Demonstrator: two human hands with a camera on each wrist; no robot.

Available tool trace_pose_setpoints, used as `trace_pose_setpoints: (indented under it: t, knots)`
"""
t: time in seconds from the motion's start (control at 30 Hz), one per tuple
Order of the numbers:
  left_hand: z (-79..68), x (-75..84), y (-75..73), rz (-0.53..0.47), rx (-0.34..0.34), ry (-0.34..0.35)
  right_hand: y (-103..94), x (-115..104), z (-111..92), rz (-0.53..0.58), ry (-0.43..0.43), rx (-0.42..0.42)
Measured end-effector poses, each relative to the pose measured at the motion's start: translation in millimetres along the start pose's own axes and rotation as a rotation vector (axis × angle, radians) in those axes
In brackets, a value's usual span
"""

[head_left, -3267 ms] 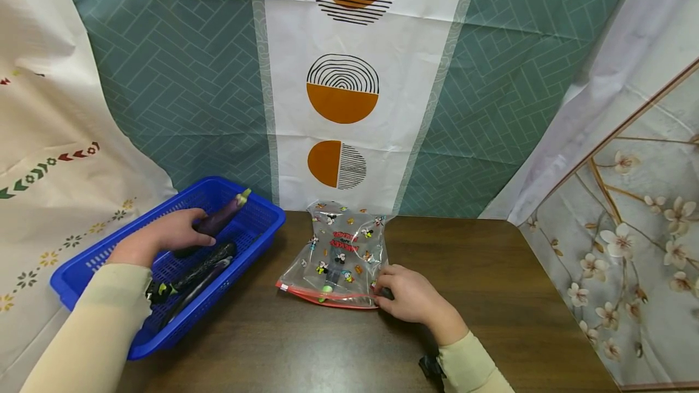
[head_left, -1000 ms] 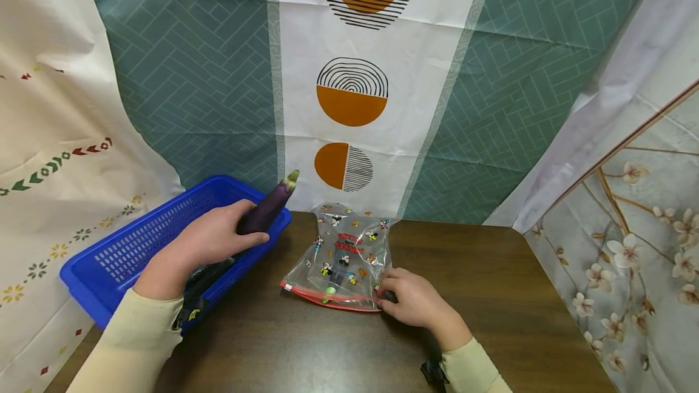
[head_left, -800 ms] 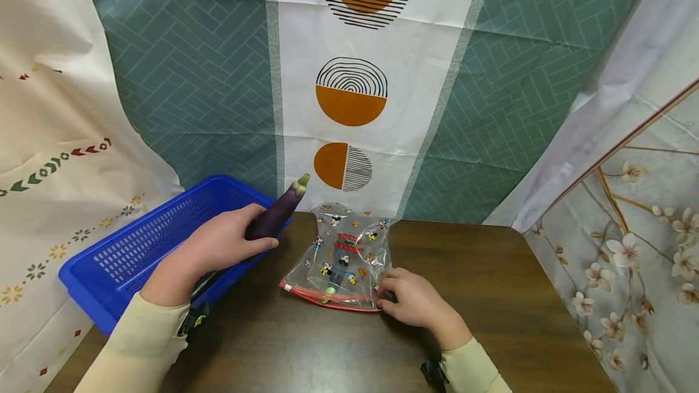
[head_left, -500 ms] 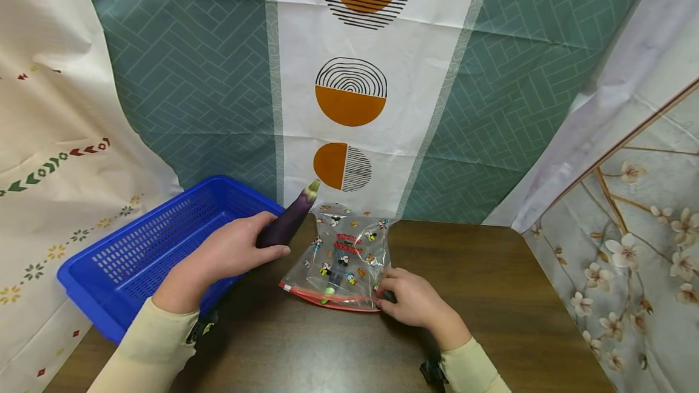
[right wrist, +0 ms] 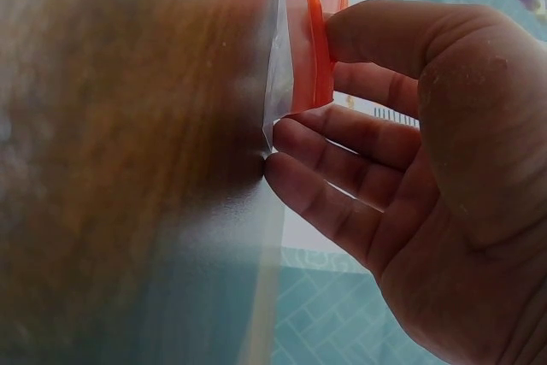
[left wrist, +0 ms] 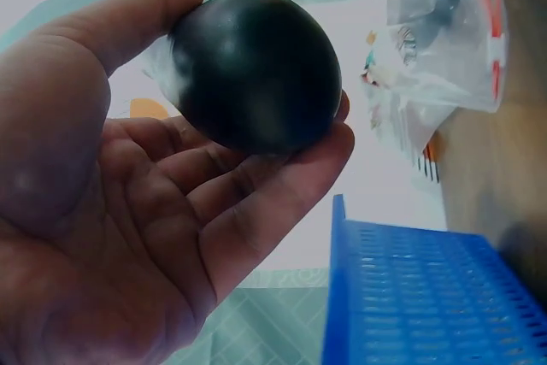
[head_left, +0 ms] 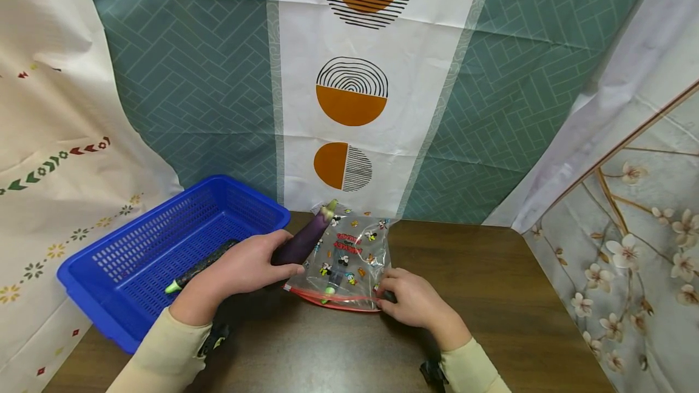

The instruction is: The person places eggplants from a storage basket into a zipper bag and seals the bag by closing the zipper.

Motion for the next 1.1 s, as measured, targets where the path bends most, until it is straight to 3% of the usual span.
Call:
trace_pose_setpoints:
  t: [0.23,0.47,0.7,1.1]
  knots:
    - [4.7,-0.3,14.0,-0.019,-0.042,0.006,-0.4,-0.4,0.1,-0.011,-0.012,0.006]
    - [9.1,-0.6,28.6,0.026,-0.063,0.039,-0.6,-0.5,-0.3,-0.002,-0.026,0.015]
    - [8.6,0.3,36.7,0.065,-0.062,0.079,-0.3,-0.9,0.4,-0.011,-0.010,0.004]
    - [9.0,0.1,51.3,0.106,-0.140,0.075,0.6,1.0,1.4,-0.034,-0.033,0.036]
Point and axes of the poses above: each hand's wrist, its own z-axis towards the middle knuckle, its own y-axis out of the palm, x = y × z, the point moved 1 cm from there along z, towards the middle knuckle, and after that the axes turned 15 degrees about -x, right-handed, at the moved point
